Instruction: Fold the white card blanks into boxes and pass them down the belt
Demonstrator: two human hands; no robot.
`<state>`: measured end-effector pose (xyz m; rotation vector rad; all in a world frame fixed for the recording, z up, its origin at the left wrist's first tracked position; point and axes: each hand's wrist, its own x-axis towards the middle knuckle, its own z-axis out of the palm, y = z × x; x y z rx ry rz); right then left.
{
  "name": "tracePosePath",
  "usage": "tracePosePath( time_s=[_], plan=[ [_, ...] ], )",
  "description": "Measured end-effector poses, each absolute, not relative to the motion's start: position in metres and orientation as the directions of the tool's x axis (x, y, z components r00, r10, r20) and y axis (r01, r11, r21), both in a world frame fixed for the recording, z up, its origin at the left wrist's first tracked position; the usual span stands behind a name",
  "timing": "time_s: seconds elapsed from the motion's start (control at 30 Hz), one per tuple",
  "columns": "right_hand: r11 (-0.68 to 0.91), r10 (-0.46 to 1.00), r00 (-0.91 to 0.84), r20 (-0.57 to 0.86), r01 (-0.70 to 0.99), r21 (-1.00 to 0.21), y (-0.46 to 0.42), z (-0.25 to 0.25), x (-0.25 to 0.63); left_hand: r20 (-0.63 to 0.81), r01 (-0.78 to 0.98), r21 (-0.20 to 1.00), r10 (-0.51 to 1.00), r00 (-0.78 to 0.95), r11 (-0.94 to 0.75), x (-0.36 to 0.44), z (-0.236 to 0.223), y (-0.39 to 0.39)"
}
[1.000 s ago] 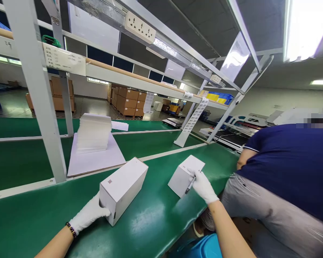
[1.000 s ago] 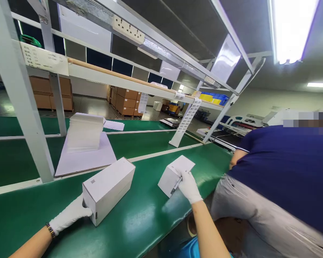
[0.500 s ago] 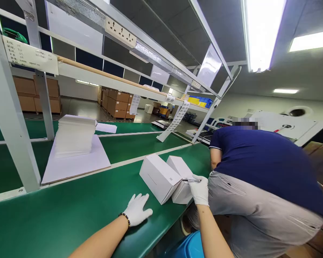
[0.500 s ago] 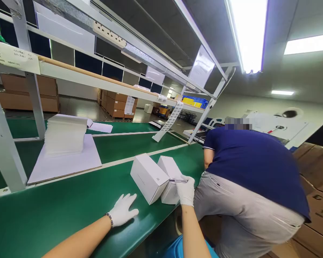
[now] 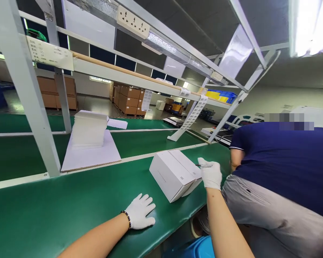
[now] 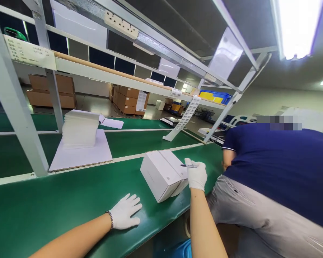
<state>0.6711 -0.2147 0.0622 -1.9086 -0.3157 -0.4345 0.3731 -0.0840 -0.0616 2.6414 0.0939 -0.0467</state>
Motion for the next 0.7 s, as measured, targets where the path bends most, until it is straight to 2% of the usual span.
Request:
tracePosePath(
  time_s=[0.07,0.1,0.17,0.27,0.37,0.43,0.57,0.63,0.7],
  plan=[
    [-0.337,0.035,0.844,0.535,0.514,-0.789,-0.210,0.071,0.639,-0.050,0.019,0.439,-0.003,0.999,-0.898,0.349,-0.062,-0.086],
    [-0.301,0.092,0.809,0.581,0.578,-0.758,-0.207,0.071,0.617,-0.046,0.000,0.429,-0.022,0.999,-0.903,0.337,-0.062,-0.087],
    [-0.194,0.298,0.734,0.610,0.672,-0.715,-0.197,0.065,0.568,-0.024,-0.022,0.419,-0.036,0.999,-0.908,0.314,-0.063,-0.091],
    [-0.052,0.668,0.600,0.440,0.627,-0.777,-0.170,0.039,0.491,0.043,-0.058,0.390,-0.045,0.998,-0.919,0.286,-0.067,-0.093],
    [-0.028,0.874,0.436,0.213,0.484,-0.875,-0.132,0.003,0.426,0.086,-0.037,0.367,-0.006,0.996,-0.930,0.260,-0.072,-0.089],
    [-0.027,0.918,0.366,0.150,0.437,-0.899,-0.107,-0.021,0.391,0.096,0.024,0.363,0.063,0.993,-0.932,0.239,-0.074,-0.083],
    [0.019,0.936,0.302,0.181,0.472,-0.882,-0.068,-0.051,0.337,0.114,0.222,0.340,0.275,0.955,-0.914,0.171,-0.065,-0.057],
    [0.061,0.941,0.264,0.213,0.486,-0.872,-0.055,-0.056,0.321,0.188,0.379,0.302,0.445,0.876,-0.875,0.119,-0.056,-0.038],
    [0.109,0.933,0.252,0.258,0.484,-0.868,-0.041,-0.054,0.313,0.298,0.586,0.259,0.641,0.707,-0.768,0.053,-0.046,-0.014]
  ],
)
